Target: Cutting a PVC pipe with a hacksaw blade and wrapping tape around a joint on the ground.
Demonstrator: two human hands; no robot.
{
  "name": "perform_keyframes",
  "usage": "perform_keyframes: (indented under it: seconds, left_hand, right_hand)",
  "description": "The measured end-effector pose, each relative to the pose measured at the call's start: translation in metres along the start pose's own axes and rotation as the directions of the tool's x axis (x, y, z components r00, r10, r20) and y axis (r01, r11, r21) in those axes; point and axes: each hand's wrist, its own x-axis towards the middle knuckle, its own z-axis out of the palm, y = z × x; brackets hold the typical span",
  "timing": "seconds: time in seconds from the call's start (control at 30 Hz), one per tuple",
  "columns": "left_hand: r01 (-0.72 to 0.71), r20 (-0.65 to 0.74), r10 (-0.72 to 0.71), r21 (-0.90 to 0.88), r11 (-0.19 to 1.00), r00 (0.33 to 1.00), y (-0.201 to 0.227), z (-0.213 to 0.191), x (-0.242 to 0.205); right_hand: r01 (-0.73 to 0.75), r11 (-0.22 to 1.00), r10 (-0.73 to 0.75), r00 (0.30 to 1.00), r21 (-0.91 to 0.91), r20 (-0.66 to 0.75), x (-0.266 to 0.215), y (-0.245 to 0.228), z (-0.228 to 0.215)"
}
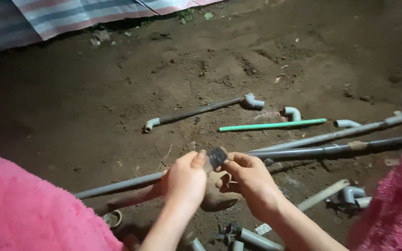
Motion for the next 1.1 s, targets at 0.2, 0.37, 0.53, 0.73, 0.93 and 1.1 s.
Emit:
perform_keyframes:
  seconds: [0.2, 0.37, 0.53, 0.73, 0.93, 1.1]
  left_hand:
    - [-0.003, 0.079, 0.020, -0.214, 0.977, 0.997, 0.005, -0.003, -0.009]
    - [-0.041, 0.038, 0.041, -0.006, 0.999, 0.998, 0.012, -0.023, -0.020]
    - [-0.048, 0.079, 0.052, -0.045, 0.998, 0.995, 0.010, -0.028, -0.024]
    - [-0.084, 0.003, 0.084, -0.045, 0.995, 0.996, 0.012, -0.027, -0.009]
    - [-0.061, -0.020, 0.060, -0.037, 0.997, 0.998, 0.020, -0.028, -0.014]
    - [-0.019, -0.017, 0.018, -0.027, 0.999, 1.000, 0.029, -0.019, -0.010]
  right_hand:
    - [0.047, 0.982, -0.060, 0.996, -0.180, -0.069, -0.016, 0.002, 0.006]
    - [0.124, 0.986, -0.143, 0.973, -0.113, -0.180, -0.028, -0.007, 0.030]
    - [0.035, 0.994, -0.055, 0.980, -0.104, -0.191, -0.043, -0.004, 0.014]
    - [-0.069, 0.988, 0.032, 0.968, -0.140, -0.249, -0.065, -0.029, 0.002]
    - [0.167, 0.986, -0.161, 0.972, 0.020, -0.171, -0.058, -0.023, 0.024]
    - [0.370, 0.928, -0.373, 0.904, -0.051, -0.208, -0.044, -0.024, 0.022]
